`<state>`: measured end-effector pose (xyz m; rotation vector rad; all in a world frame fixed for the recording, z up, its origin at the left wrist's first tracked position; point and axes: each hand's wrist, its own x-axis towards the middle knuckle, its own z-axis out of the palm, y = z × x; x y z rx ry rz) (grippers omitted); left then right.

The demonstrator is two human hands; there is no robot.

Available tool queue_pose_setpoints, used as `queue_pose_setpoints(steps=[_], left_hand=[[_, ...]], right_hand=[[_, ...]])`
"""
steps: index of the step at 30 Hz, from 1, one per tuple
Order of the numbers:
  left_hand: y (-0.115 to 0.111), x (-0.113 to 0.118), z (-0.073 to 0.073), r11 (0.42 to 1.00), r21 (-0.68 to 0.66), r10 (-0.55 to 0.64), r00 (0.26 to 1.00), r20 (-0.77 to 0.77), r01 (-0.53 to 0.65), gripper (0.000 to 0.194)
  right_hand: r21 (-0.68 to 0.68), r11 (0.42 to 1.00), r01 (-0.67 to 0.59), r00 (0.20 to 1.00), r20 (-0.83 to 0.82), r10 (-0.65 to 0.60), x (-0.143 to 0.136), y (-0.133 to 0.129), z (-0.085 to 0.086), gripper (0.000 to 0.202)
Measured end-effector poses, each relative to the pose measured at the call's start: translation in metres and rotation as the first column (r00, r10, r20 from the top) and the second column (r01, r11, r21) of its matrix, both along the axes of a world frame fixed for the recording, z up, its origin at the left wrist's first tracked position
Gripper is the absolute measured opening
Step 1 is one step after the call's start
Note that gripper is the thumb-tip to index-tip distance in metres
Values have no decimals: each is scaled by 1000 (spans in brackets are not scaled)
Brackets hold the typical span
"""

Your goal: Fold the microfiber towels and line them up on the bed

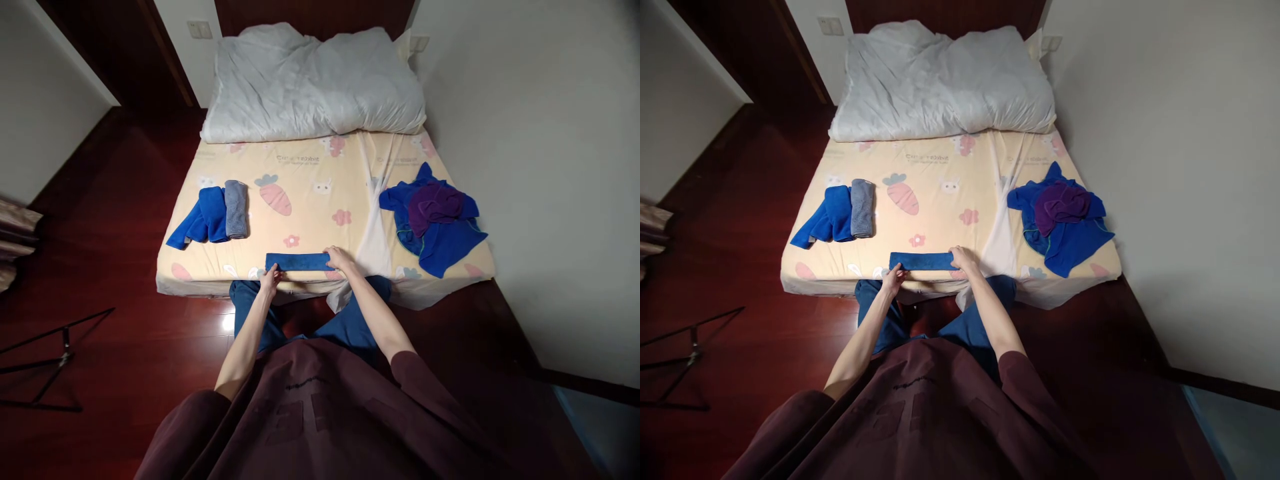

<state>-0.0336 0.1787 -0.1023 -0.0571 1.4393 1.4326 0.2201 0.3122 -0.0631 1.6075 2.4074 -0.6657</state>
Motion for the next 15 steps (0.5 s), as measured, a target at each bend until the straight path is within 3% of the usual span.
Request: queue_pose_setpoints(steps=[9, 15], left_hand=[[4, 6, 17, 984, 159, 73, 997, 29, -77, 34], [14, -9, 40, 939, 345, 69, 986, -153, -13, 39]], right_hand=[[-41, 999, 21, 998, 57, -19, -1, -3, 7, 62], [-3, 998, -70, 997, 27, 71, -20, -12, 15, 44]])
